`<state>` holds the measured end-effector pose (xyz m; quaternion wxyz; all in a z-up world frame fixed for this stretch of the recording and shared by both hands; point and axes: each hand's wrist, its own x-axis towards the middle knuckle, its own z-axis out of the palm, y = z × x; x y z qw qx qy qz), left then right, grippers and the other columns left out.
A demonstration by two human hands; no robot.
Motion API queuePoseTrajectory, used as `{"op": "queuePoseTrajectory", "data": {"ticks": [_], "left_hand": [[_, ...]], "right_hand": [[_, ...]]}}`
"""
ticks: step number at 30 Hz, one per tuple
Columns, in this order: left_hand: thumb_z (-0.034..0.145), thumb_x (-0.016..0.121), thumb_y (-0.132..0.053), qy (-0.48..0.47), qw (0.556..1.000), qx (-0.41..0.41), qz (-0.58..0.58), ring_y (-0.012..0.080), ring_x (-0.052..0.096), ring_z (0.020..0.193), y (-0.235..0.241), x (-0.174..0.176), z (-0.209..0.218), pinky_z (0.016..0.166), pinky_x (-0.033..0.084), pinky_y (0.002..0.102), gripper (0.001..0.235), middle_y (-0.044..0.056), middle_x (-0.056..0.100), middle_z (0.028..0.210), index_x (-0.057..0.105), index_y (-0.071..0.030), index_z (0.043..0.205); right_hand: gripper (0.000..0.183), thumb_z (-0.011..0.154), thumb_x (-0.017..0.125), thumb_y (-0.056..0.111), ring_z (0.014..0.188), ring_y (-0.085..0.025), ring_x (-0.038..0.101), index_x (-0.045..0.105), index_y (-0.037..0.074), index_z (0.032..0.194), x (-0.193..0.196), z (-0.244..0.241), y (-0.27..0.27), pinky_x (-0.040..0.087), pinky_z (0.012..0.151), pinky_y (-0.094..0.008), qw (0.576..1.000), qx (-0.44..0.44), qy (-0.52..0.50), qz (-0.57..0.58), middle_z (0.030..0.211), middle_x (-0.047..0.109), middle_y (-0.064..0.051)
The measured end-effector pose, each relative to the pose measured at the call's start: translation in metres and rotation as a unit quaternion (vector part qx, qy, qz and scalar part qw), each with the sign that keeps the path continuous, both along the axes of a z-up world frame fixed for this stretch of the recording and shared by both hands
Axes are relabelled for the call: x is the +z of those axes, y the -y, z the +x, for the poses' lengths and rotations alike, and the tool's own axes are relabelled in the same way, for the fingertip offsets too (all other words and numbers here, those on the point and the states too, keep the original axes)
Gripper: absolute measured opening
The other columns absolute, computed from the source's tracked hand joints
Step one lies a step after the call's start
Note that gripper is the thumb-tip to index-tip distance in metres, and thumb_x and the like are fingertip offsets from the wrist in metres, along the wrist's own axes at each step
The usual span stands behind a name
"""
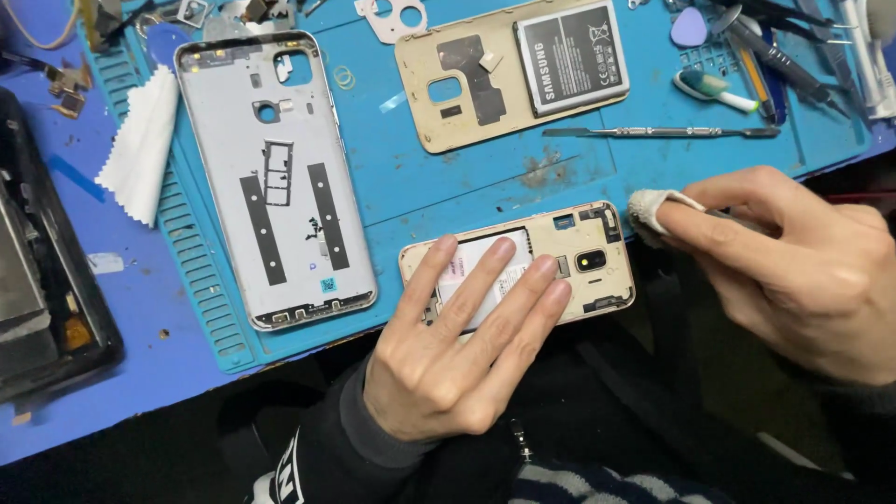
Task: Cleaning the internal chassis and components of a disassembled smartphone using a cloth and cleaning solution.
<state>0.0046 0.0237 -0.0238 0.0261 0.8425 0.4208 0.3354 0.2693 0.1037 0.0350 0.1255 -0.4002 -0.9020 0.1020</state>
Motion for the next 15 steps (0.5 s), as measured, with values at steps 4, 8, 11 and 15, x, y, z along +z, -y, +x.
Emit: {"op": "queuePoseTrajectory", "data": {"ticks": [4,8,11,15], "left_hand": [[0.099,0.072,-0.012,0.021,1.000,0.013,-0.009,0.0293,0.066,0.130,0.001,-0.003,0.003,0.111,0.049,0.056,0.031,0.008,0.070,0.136,0.074,-0.009,0.130],[0.100,0.072,-0.012,0.026,1.000,0.015,-0.010,0.0294,0.066,0.129,0.001,-0.005,0.005,0.109,0.050,0.057,0.031,0.008,0.070,0.136,0.074,-0.010,0.130],[0.100,0.072,-0.013,0.027,1.000,0.015,-0.006,0.0295,0.066,0.129,0.001,-0.006,0.004,0.107,0.051,0.057,0.031,0.008,0.070,0.136,0.074,-0.010,0.131],[0.101,0.073,-0.012,0.025,1.000,0.012,0.001,0.0294,0.066,0.129,0.000,-0.007,0.003,0.106,0.052,0.058,0.030,0.008,0.070,0.136,0.074,-0.010,0.131]], "right_hand": [[0.045,0.078,0.078,-0.006,0.073,-0.024,0.072,0.073,0.005,0.121,0.004,0.008,-0.001,0.057,0.060,-0.033,0.997,0.025,0.072,0.010,0.107,0.071,-0.012],[0.055,0.073,0.076,-0.003,0.074,-0.021,0.073,0.073,0.008,0.128,0.002,0.023,0.009,0.057,0.060,-0.033,0.990,0.046,0.136,-0.004,0.114,0.071,-0.010],[0.060,0.072,0.074,0.005,0.072,-0.017,0.072,0.073,0.011,0.132,0.002,0.018,0.018,0.057,0.060,-0.032,0.981,0.054,0.188,-0.019,0.120,0.071,-0.006],[0.048,0.078,0.067,0.011,0.079,-0.017,0.072,0.072,0.008,0.126,0.001,0.000,0.015,0.056,0.063,-0.031,0.980,0.093,0.173,0.041,0.117,0.069,-0.005]]}}
